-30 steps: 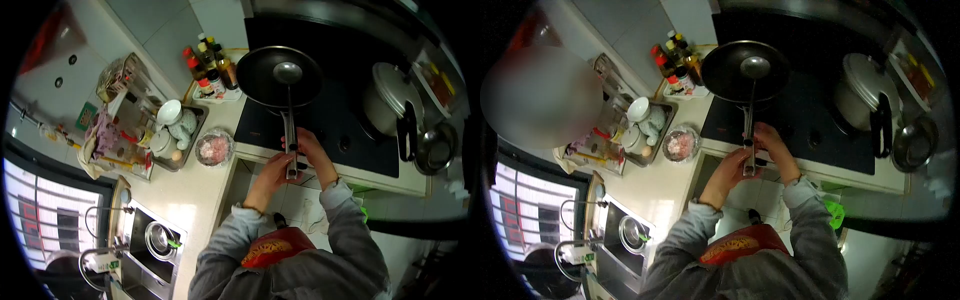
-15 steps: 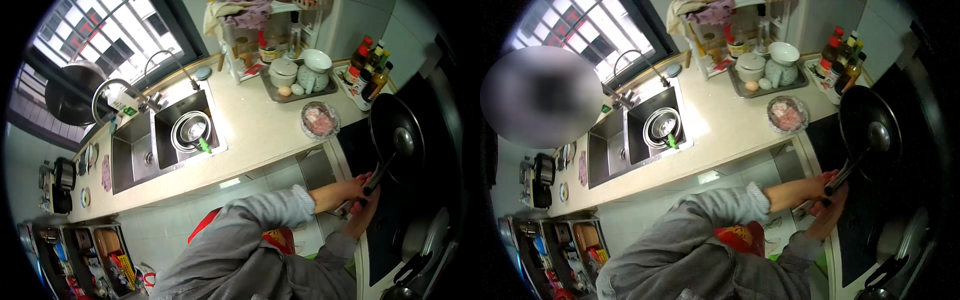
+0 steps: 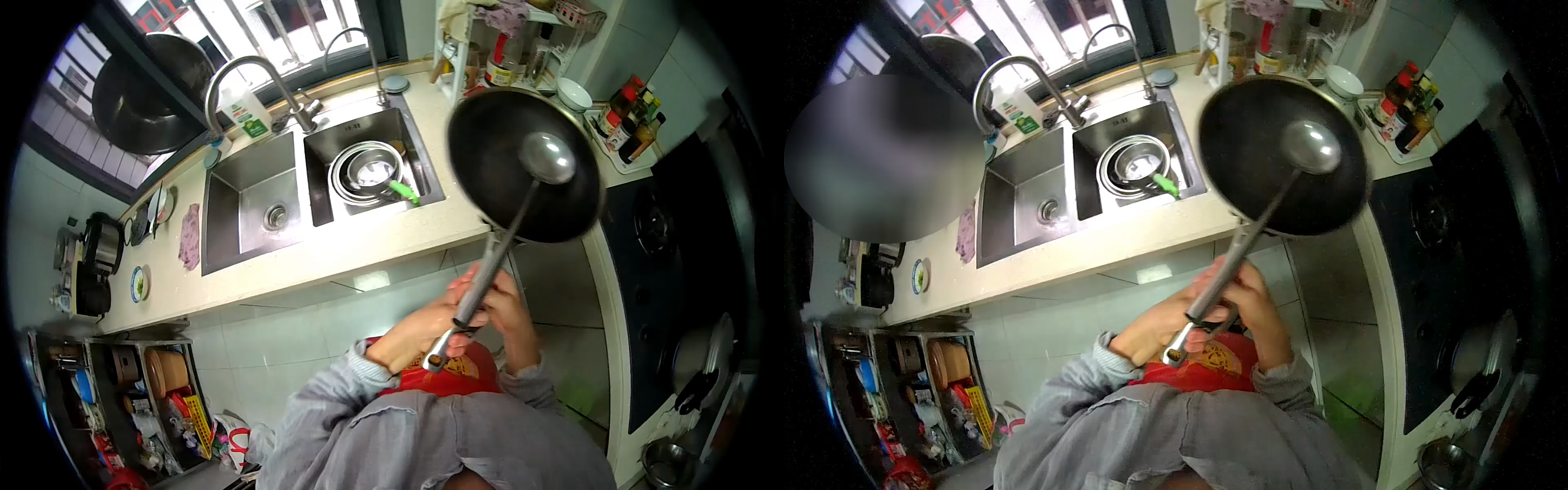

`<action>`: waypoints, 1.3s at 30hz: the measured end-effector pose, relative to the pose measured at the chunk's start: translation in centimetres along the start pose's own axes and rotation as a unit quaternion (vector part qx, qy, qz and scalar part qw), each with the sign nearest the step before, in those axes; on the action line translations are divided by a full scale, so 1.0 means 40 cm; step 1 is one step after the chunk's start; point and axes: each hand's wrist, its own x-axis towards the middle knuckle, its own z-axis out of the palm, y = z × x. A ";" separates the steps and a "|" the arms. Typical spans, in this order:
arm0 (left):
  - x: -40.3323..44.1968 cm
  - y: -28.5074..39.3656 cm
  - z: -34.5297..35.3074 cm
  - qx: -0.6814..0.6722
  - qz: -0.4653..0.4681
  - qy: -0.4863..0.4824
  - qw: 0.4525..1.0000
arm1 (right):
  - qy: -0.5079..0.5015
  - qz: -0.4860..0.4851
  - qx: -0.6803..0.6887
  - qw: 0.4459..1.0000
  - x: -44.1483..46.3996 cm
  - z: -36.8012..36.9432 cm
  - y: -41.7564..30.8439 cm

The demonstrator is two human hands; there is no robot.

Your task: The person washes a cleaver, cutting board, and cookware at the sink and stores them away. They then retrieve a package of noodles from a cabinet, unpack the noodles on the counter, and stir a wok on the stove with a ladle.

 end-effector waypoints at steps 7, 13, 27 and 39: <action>-0.301 -0.001 -0.162 -0.070 0.173 0.073 0.980 | -0.277 0.072 -0.199 0.937 0.153 0.168 0.125; -0.423 0.013 -0.282 -0.199 0.313 0.134 0.919 | 0.091 -0.227 -0.535 0.809 0.436 0.019 0.202; -0.483 0.209 -0.506 -0.222 0.425 0.286 0.830 | 0.023 0.396 -0.045 0.917 0.833 -0.015 0.218; -0.610 0.312 -0.809 -0.206 0.299 0.262 0.894 | -0.009 0.244 -0.126 0.961 0.682 0.279 0.069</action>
